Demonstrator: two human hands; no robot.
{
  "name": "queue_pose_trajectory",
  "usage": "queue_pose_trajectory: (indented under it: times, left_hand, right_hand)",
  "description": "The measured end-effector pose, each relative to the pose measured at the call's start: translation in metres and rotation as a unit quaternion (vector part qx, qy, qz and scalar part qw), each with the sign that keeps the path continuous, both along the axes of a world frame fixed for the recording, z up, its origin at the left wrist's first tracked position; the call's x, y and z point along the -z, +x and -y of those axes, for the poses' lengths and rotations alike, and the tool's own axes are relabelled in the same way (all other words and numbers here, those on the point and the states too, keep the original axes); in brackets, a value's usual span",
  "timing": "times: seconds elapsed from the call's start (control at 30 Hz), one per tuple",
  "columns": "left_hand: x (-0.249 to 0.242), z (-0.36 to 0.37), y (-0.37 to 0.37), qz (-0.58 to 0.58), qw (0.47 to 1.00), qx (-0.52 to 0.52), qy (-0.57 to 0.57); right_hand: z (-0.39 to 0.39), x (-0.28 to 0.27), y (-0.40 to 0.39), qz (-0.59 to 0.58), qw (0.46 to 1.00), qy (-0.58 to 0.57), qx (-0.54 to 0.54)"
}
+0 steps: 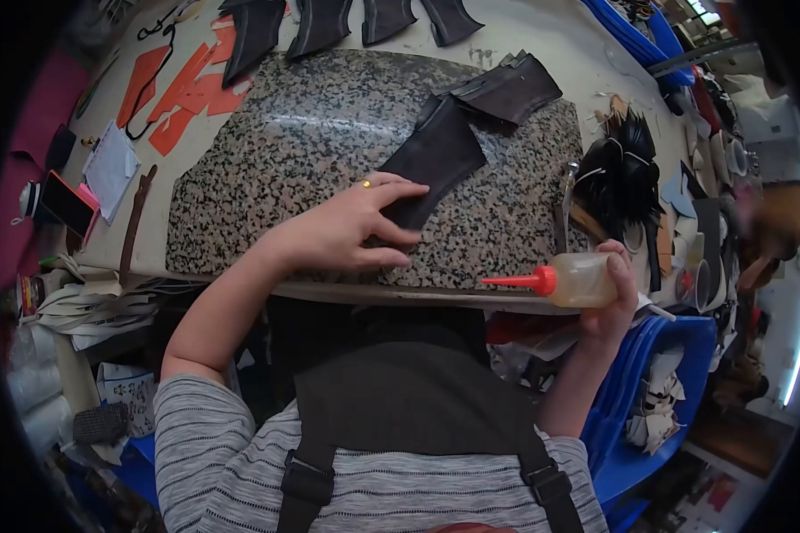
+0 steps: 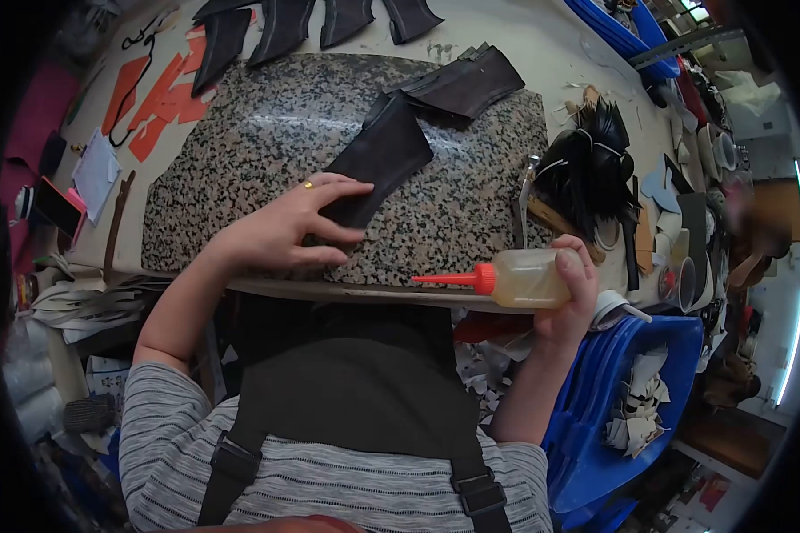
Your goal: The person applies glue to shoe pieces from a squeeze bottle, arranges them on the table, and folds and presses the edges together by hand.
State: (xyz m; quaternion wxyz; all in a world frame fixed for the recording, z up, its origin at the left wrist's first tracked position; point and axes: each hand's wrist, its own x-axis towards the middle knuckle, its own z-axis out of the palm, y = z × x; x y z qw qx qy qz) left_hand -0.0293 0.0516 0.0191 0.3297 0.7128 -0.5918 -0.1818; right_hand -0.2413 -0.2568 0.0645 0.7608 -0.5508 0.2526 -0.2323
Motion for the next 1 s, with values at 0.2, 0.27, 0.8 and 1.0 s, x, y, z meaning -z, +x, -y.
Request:
queue_pose_trajectory:
  times: [0.2, 0.27, 0.8, 1.0]
  left_hand:
    - [-0.003, 0.015, 0.005, -0.267, 0.956, -0.118, -0.005]
    - [0.013, 0.028, -0.001, -0.135, 0.977, -0.158, -0.053]
    - [0.012, 0.05, -0.004, -0.127, 0.974, -0.186, -0.004]
    - [-0.035, 0.017, -0.003, -0.345, 0.918, -0.184, -0.072]
  right_hand:
    - [0.0, 0.0, 0.022, 0.0, 1.0, 0.005, 0.007]
    - [-0.002, 0.002, 0.029, -0.001, 1.0, 0.01, 0.0]
    - [-0.024, 0.009, 0.061, 0.094, 0.933, -0.298, 0.176]
    - [-0.016, 0.013, 0.084, 0.062, 0.912, -0.374, 0.156]
